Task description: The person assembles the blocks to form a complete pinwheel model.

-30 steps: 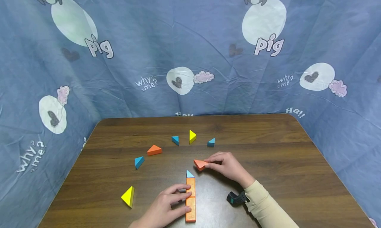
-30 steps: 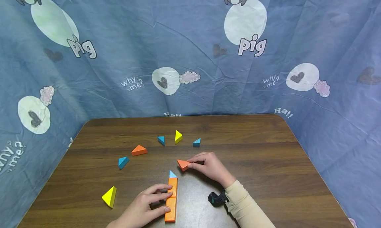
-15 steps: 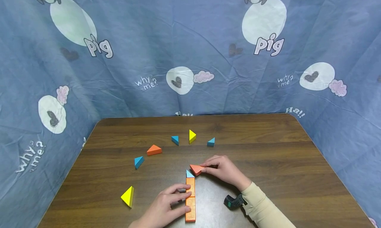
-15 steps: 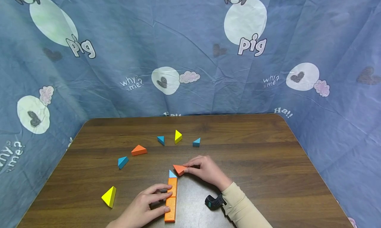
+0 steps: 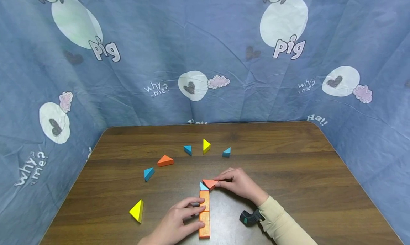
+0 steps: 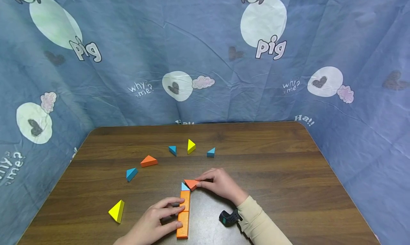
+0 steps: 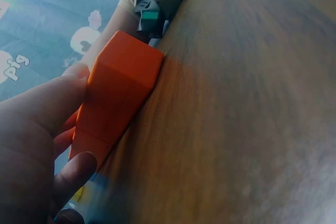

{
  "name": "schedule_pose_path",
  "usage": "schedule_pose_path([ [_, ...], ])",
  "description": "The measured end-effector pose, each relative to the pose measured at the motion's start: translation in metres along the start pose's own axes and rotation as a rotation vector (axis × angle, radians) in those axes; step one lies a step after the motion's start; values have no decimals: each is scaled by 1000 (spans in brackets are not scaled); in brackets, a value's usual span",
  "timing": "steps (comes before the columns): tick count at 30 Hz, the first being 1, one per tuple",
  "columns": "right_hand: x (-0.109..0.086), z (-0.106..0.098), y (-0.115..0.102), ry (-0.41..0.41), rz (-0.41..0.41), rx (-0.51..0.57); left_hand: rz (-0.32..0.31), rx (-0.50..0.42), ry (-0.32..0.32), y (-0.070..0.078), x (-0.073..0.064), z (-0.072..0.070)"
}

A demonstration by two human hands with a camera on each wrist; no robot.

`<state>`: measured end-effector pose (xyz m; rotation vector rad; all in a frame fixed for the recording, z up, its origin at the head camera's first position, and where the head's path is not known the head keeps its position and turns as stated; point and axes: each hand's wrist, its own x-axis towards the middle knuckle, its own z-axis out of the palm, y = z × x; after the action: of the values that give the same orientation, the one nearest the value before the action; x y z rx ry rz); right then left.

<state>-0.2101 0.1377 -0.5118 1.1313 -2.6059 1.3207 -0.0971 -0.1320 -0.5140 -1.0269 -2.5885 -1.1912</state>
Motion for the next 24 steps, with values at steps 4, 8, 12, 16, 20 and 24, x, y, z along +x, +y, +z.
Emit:
schedule_pose_path([
  [4,0,0,-2,-11,13,0,-22,-6,-14,-1,-1,0],
  [8,0,0,-2,-20,24,-4,-57,-15,-32,-2,-1,0],
  [12,0,0,-1,-29,22,-11,-75,-19,-41,-1,-1,-1],
  [16,0,0,-1,-31,11,-11,-66,-18,-34,-1,-1,0],
  [20,0,0,0,-40,3,-10,-27,-13,-11,-1,-1,1],
  [24,0,-1,1,-54,8,-10,23,-3,14,-1,0,1],
])
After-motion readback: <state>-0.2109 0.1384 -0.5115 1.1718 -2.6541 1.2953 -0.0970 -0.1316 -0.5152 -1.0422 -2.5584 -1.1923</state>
